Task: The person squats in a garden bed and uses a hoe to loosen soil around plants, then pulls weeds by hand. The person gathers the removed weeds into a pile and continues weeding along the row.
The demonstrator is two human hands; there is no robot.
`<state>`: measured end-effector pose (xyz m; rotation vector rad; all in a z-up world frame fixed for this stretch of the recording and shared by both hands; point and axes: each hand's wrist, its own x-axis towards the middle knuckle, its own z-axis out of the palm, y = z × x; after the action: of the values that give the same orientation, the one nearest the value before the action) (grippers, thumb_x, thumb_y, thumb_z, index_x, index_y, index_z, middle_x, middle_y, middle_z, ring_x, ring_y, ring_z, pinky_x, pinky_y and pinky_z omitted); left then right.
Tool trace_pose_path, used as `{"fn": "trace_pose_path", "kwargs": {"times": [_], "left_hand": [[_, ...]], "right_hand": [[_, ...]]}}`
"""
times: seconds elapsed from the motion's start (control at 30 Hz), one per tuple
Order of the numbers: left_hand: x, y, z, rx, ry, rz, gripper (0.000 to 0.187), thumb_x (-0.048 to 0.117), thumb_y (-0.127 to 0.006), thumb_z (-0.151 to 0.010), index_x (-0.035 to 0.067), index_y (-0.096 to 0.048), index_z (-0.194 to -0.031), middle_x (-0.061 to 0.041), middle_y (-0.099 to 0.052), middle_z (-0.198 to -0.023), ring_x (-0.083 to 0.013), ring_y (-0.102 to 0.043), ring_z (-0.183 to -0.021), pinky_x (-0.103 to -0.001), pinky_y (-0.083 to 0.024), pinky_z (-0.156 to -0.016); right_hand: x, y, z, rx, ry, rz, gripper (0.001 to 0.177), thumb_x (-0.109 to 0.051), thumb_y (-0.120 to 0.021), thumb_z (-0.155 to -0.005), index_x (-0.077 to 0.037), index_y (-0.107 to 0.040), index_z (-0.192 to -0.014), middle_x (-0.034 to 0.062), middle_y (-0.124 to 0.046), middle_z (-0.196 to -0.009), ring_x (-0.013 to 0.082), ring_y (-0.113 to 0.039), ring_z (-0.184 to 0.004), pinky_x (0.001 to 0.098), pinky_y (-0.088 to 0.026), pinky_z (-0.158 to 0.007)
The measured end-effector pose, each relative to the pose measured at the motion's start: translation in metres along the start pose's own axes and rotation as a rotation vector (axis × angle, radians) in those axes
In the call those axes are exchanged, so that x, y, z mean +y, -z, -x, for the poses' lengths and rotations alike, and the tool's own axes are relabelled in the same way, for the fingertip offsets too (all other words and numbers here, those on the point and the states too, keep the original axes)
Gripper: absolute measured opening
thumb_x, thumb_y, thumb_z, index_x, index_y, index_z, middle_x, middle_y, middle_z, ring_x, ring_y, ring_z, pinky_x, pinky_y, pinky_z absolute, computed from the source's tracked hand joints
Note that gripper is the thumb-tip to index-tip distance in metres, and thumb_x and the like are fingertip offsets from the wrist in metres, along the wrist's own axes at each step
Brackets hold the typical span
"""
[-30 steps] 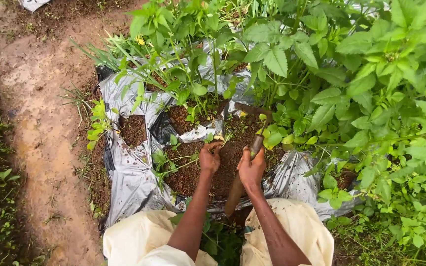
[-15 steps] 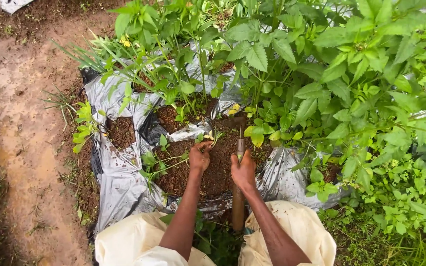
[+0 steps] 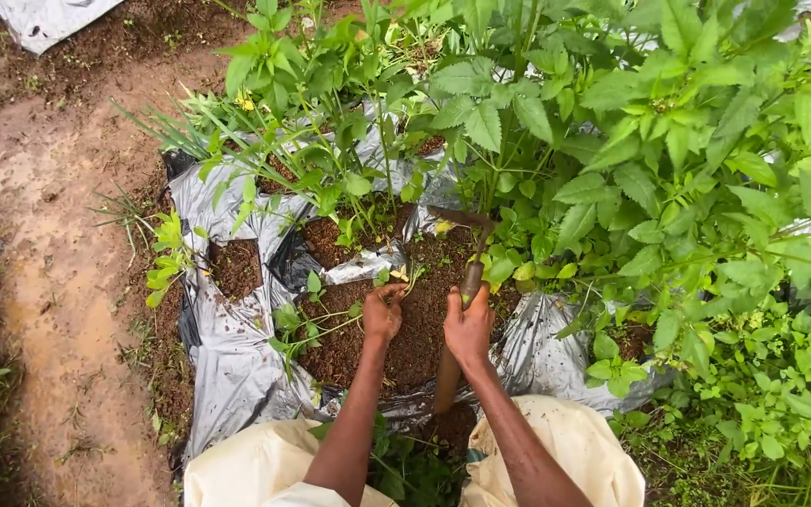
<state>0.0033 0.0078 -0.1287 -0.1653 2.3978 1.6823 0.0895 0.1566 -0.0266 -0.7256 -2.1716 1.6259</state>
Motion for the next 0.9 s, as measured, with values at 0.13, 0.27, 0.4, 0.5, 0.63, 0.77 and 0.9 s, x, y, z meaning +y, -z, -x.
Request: {"fn": "trace_pose_path", "kwargs": {"times": [0.13, 0.27, 0.4, 0.5, 0.63, 0.77, 0.9], "left_hand": [[0.014, 0.003, 0.007, 0.004, 0.007, -0.015, 0.019, 0.011, -0.064, -0.103, 0.016, -0.079, -0.115, -0.018, -0.068, -0.12, -0.0498, -0.055, -0.128, -0.07, -0.048, -0.104], [0.014, 0.006, 0.013, -0.006, -0.008, -0.032, 0.02, 0.011, -0.063, -0.103, 0.015, -0.078, -0.115, -0.019, -0.068, -0.119, -0.0506, -0.054, -0.129, -0.072, -0.048, -0.104], [0.03, 0.011, 0.022, -0.006, -0.011, -0.025, 0.019, 0.011, -0.062, -0.104, 0.013, -0.077, -0.116, -0.022, -0.067, -0.12, -0.0525, -0.053, -0.129, -0.072, -0.047, -0.106], [0.04, 0.015, 0.024, -0.003, 0.001, -0.021, 0.018, 0.012, -0.062, -0.104, 0.015, -0.078, -0.113, -0.018, -0.068, -0.119, -0.0499, -0.054, -0.13, -0.071, -0.047, -0.106], [0.021, 0.008, 0.011, -0.012, 0.01, -0.021, 0.018, 0.011, -0.063, -0.103, 0.015, -0.078, -0.113, -0.019, -0.068, -0.12, -0.0499, -0.054, -0.13, -0.071, -0.045, -0.108], [0.001, 0.004, 0.003, -0.012, 0.032, -0.049, 0.015, 0.015, -0.067, -0.101, 0.018, -0.079, -0.11, -0.015, -0.07, -0.121, -0.0451, -0.056, -0.131, -0.066, -0.045, -0.111], [0.034, 0.013, 0.021, -0.019, 0.008, 0.007, 0.017, 0.012, -0.063, -0.103, 0.016, -0.077, -0.112, -0.018, -0.069, -0.12, -0.0491, -0.053, -0.131, -0.071, -0.044, -0.109]], "right_hand": [[0.016, -0.009, 0.006, -0.153, -0.062, 0.096, 0.022, -0.017, -0.06, -0.1, 0.0, -0.05, -0.11, 0.0203, -0.066, -0.07, 0.0279, -0.066, -0.048, 0.0386, -0.051, -0.043], [-0.003, -0.007, 0.011, 0.045, -0.005, 0.045, 0.02, -0.021, -0.062, -0.098, -0.005, -0.054, -0.105, 0.0205, -0.065, -0.068, 0.0313, -0.066, -0.056, 0.0438, -0.049, -0.054], [0.013, -0.006, 0.013, -0.201, -0.034, 0.224, 0.018, -0.019, -0.062, -0.1, -0.004, -0.054, -0.106, 0.0166, -0.065, -0.068, 0.0269, -0.065, -0.053, 0.0396, -0.053, -0.051], [-0.003, -0.007, 0.013, -0.063, 0.002, 0.133, 0.024, -0.021, -0.063, -0.098, 0.001, -0.056, -0.105, 0.0204, -0.064, -0.066, 0.0332, -0.067, -0.056, 0.0457, -0.046, -0.056], [0.005, -0.004, 0.007, -0.088, 0.004, 0.097, 0.017, -0.019, -0.058, -0.1, -0.004, -0.051, -0.104, 0.0155, -0.064, -0.062, 0.0242, -0.065, -0.048, 0.0381, -0.051, -0.047], [0.002, -0.002, 0.018, -0.137, 0.038, 0.184, 0.02, -0.019, -0.062, -0.098, -0.002, -0.052, -0.103, 0.0172, -0.064, -0.063, 0.0282, -0.066, -0.05, 0.0397, -0.046, -0.047], [-0.015, -0.002, 0.014, 0.034, 0.075, 0.058, 0.018, -0.017, -0.061, -0.101, -0.003, -0.052, -0.105, 0.0159, -0.064, -0.066, 0.0249, -0.064, -0.052, 0.0354, -0.052, -0.05]]}}
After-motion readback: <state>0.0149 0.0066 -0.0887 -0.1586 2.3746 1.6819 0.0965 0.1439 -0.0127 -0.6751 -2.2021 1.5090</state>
